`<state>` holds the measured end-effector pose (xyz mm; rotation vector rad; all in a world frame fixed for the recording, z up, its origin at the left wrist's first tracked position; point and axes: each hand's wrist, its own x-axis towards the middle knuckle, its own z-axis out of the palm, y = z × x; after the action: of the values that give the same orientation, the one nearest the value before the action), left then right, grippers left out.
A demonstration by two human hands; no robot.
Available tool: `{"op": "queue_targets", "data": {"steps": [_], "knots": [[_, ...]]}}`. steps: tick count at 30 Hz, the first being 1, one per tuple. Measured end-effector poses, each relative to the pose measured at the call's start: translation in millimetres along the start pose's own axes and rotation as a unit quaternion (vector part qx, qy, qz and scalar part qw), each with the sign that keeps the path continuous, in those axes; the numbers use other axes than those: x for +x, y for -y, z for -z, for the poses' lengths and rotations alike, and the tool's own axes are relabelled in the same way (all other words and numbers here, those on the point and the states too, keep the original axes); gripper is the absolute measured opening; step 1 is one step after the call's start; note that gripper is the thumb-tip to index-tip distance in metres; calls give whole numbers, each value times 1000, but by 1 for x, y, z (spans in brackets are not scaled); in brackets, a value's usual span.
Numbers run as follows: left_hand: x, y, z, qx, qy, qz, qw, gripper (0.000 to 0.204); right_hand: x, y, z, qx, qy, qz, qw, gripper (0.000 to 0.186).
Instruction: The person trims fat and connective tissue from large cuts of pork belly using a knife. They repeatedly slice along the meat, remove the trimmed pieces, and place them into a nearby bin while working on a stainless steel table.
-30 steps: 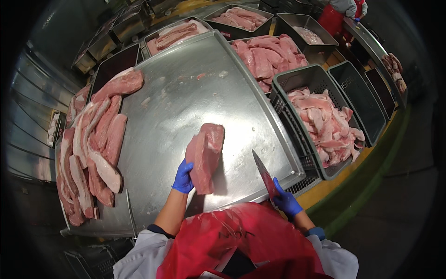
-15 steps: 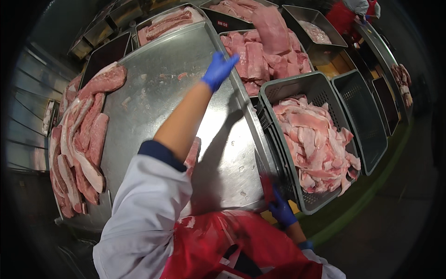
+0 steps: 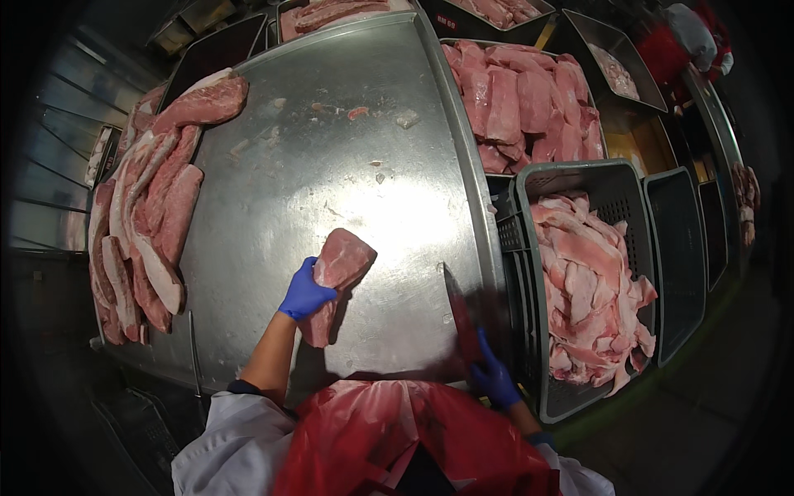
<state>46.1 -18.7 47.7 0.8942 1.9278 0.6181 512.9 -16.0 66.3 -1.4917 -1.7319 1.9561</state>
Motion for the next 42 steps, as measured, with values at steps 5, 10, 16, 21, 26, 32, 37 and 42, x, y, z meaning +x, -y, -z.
{"op": "queue_targets", "data": {"steps": [5,10,16,21,26,32,37,42], "knots": [[13,-85,-16,-302,74,-118,943,74,-3,-34,1,92,-7,-68,993,83],[76,-310,-34,-292,155,-239,913,66,-14,-31,1,-46,-121,135,982,78],[199,-380,-69,-47,19,-395,917,64,-28,4,6,-128,-108,11,986,75],[99,-166,-106,135,-66,-298,943,92,-20,2,-23,-179,-103,77,975,79],[36,32,18,178,-130,-149,964,91,13,13,-56,-108,-24,108,988,83],[-40,231,263,195,-339,94,916,99,82,53,-132,-104,47,119,986,85],[-78,280,382,144,-447,260,844,117,120,46,-186,43,63,28,997,86],[-41,278,419,108,-440,313,835,131,141,17,-183,-7,-30,41,999,86]]}}
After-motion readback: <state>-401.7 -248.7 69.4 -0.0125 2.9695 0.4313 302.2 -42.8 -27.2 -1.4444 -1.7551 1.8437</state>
